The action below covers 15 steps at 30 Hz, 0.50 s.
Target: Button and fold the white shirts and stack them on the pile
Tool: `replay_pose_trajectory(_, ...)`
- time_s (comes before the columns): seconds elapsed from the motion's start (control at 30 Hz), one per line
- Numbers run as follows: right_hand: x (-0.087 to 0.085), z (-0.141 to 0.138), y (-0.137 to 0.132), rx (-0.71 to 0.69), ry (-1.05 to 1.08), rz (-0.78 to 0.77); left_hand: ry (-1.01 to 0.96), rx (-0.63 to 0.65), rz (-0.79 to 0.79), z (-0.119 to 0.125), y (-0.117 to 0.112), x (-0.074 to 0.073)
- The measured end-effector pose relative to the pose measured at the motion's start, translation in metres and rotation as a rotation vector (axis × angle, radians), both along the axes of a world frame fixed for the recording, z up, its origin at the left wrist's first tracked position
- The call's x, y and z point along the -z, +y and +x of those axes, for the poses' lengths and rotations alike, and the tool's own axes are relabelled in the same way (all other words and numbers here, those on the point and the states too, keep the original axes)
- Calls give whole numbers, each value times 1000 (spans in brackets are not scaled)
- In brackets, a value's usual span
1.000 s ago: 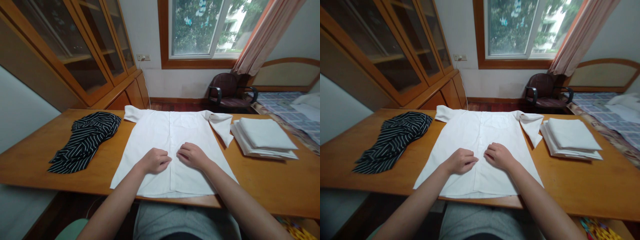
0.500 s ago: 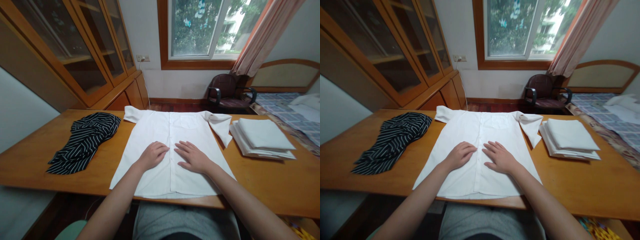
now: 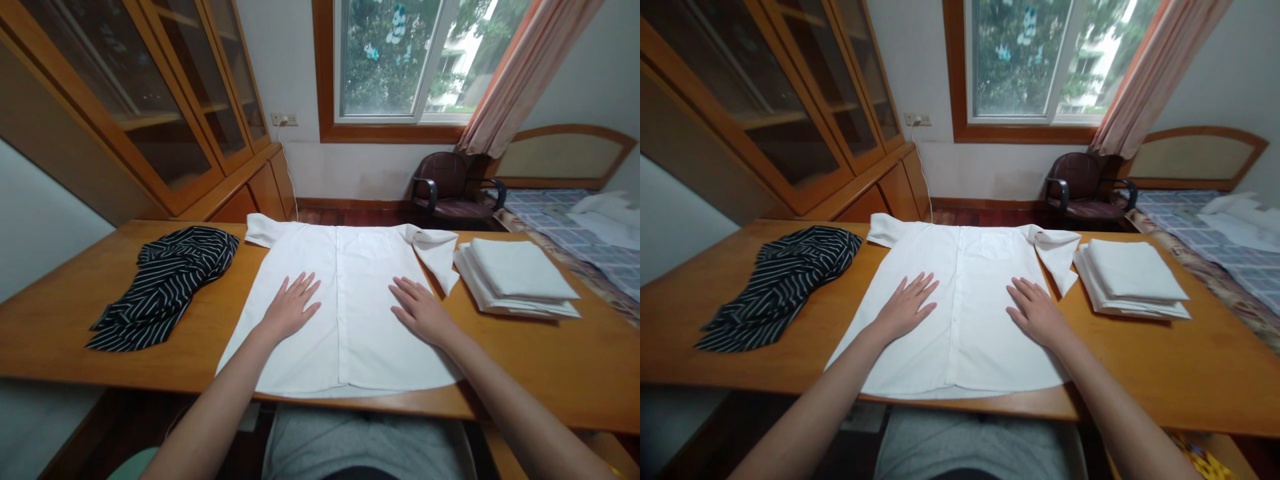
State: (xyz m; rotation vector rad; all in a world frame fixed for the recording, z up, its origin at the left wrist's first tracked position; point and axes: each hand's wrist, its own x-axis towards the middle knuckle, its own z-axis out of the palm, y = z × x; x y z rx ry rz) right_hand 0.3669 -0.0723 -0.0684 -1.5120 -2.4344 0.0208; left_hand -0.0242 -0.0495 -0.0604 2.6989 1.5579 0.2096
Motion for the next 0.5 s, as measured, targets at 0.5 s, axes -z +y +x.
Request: replay_pose_trajectory(0.5, -20, -15, -3, 138, -14, 15, 34, -143, 5, -27, -15, 4)
